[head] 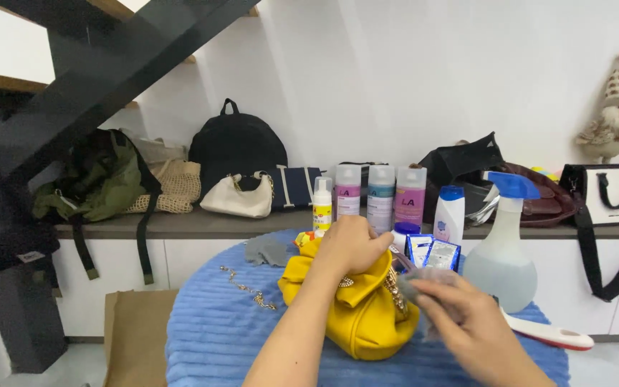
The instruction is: Cleaning a yellow leather handbag by applying cleaning solution, scrubbing with a toothbrush, and wiping with a cloth.
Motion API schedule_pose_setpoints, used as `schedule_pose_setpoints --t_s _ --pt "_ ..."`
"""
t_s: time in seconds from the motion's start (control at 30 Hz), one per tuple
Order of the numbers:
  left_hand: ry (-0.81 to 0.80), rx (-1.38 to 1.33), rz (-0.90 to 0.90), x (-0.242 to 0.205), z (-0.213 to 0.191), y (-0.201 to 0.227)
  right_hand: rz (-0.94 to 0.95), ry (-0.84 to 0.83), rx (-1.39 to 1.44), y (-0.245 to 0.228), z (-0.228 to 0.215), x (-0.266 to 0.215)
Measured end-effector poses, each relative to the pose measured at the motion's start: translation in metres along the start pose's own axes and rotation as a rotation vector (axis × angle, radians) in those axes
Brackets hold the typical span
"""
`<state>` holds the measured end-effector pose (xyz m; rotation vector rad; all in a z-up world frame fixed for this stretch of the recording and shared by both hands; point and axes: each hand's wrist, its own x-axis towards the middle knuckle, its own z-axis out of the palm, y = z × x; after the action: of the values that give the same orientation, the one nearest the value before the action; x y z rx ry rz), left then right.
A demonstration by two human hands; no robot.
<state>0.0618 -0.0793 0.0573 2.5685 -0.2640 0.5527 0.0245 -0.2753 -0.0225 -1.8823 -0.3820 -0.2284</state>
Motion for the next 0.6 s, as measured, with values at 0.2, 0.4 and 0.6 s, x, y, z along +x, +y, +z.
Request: schedule_pose_setpoints --t_s 0.2,0.4,0.6 --pt "0.022 -0.045 0.002 -0.001 -0.001 -0.002 -0.461 -0.252 -0.843 0.01 0.026 0.027" --pt "0.005 0.018 0.021 -0.007 -0.001 0.001 -0.597 -0.317 -0.821 0.02 0.029 0.023" --pt "0.026 0.015 0.04 -0.004 -0.002 -0.001 -0.632 -0.342 -0.553 0.058 0.019 0.029"
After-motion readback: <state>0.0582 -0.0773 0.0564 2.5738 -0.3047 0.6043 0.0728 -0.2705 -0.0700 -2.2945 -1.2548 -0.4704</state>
